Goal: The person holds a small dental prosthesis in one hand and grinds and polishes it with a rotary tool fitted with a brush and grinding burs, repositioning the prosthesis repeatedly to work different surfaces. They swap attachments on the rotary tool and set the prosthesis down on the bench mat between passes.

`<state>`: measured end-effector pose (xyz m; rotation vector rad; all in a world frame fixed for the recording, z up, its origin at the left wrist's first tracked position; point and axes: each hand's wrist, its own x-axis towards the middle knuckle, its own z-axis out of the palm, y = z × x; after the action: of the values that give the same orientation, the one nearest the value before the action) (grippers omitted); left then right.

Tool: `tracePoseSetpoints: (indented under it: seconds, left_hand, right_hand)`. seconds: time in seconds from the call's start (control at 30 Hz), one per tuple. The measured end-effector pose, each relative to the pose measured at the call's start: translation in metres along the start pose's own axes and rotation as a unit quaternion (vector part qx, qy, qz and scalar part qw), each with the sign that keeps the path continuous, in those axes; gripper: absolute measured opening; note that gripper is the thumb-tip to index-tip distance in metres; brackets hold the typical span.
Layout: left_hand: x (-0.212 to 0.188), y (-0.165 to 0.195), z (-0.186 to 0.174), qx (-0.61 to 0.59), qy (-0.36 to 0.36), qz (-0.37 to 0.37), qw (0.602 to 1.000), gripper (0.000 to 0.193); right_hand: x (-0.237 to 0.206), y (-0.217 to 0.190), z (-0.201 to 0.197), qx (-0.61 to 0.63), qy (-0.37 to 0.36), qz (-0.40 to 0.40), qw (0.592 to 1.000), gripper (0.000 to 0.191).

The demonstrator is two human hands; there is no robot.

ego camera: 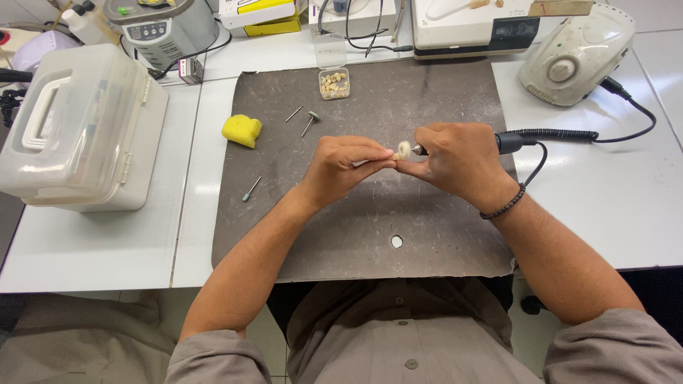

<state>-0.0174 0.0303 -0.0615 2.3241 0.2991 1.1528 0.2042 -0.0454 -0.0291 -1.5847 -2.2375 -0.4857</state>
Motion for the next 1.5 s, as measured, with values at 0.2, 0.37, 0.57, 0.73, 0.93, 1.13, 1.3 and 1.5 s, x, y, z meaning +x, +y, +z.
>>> tracePoseSetpoints:
  seconds: [0.2, 0.37, 0.57, 0.73, 0.93, 1.13, 1.3, 1.5]
  left_hand:
    - [-0.002, 0.000, 0.002, -0.005, -0.008, -0.001, 1.000, 0.014]
    - [-0.002, 0.000, 0.002, -0.009, -0.012, -0.001, 1.000, 0.013]
    - [-0.002, 0.000, 0.003, -0.001, -0.008, 0.001, 1.000, 0.014]
    - [-0.002, 0.001, 0.003, -0.002, 0.007, -0.022, 1.000, 0.015]
    - [-0.001, 0.002, 0.003, -0.006, -0.008, -0.012, 1.000, 0.014]
    - [0.001, 0.003, 0.000, -0.050, 0.055, 0.003, 0.997, 0.015]
    - [0.000, 0.005, -0.005, -0.142, 0.062, -0.094, 0.983, 0.013]
    - [0.000, 0.006, -0.008, -0.152, 0.052, -0.092, 0.983, 0.011]
  right_hand:
    - [-0.001, 0.000, 0.001, 0.004, 0.019, -0.020, 1.000, 0.061]
    - [0.000, -0.001, 0.000, -0.018, -0.001, -0.011, 1.000, 0.062]
    - [-0.001, -0.002, -0.002, -0.026, 0.018, -0.021, 0.999, 0.063]
    - [-0.002, 0.000, 0.000, -0.023, 0.009, 0.016, 1.000, 0.065]
    - [-0.004, -0.002, 0.003, -0.027, 0.034, -0.019, 0.999, 0.064]
    - [-0.003, 0.008, 0.002, 0.010, 0.040, 0.032, 0.999, 0.062]
    - [-0.004, 0.015, 0.001, 0.173, 0.157, -0.080, 0.969, 0.036]
    - [-0.004, 0.008, -0.002, 0.201, 0.153, -0.128, 0.959, 0.025]
